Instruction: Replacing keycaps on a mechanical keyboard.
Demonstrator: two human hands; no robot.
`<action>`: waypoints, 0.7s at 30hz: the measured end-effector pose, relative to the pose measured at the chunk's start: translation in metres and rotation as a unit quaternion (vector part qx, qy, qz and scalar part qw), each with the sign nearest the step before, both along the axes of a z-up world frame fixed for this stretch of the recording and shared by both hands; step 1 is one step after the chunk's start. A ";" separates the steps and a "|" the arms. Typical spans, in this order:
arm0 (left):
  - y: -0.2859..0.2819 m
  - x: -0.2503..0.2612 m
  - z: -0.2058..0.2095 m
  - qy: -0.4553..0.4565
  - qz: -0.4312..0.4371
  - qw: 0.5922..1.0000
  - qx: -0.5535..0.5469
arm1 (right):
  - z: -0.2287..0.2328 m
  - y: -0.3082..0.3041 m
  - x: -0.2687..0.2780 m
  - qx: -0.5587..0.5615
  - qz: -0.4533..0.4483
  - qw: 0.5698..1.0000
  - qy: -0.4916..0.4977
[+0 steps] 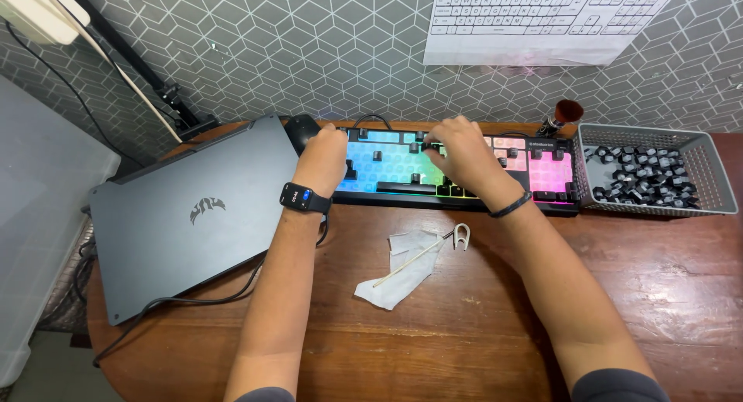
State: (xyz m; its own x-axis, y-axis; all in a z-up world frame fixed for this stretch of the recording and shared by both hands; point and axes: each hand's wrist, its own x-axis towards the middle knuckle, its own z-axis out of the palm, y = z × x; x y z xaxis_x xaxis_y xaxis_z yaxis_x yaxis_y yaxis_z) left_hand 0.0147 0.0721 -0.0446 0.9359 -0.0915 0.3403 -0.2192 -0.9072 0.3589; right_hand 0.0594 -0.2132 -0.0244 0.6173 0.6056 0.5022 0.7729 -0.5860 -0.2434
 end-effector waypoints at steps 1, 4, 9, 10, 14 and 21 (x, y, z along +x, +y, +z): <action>0.000 0.000 -0.001 -0.004 -0.001 1.000 -0.001 | -0.001 0.001 0.001 -0.018 -0.006 1.000 0.009; 0.000 0.002 -0.001 0.006 0.005 1.000 0.004 | 0.003 0.006 0.000 -0.041 -0.012 0.999 0.013; -0.002 0.002 -0.004 -0.002 0.009 1.000 0.009 | 0.002 0.004 0.009 -0.045 0.007 0.999 0.030; -0.002 0.001 -0.003 -0.010 0.008 1.000 0.013 | 0.003 0.004 0.011 -0.047 0.014 0.998 0.038; -0.004 0.001 -0.002 -0.006 0.009 1.000 0.012 | -0.002 0.009 0.020 -0.059 0.009 0.997 0.050; -0.008 -0.003 -0.008 -0.029 0.015 0.999 0.021 | -0.012 0.036 0.016 -0.173 -0.096 0.980 -0.012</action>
State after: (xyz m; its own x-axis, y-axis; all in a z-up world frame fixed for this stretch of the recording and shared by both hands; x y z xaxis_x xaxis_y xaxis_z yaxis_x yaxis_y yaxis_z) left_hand 0.0118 0.0639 -0.0528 0.9176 -0.0784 0.3897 -0.2104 -0.9275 0.3088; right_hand 0.0755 -0.1773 -0.0359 0.7274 0.6155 0.3035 0.6429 -0.7658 0.0122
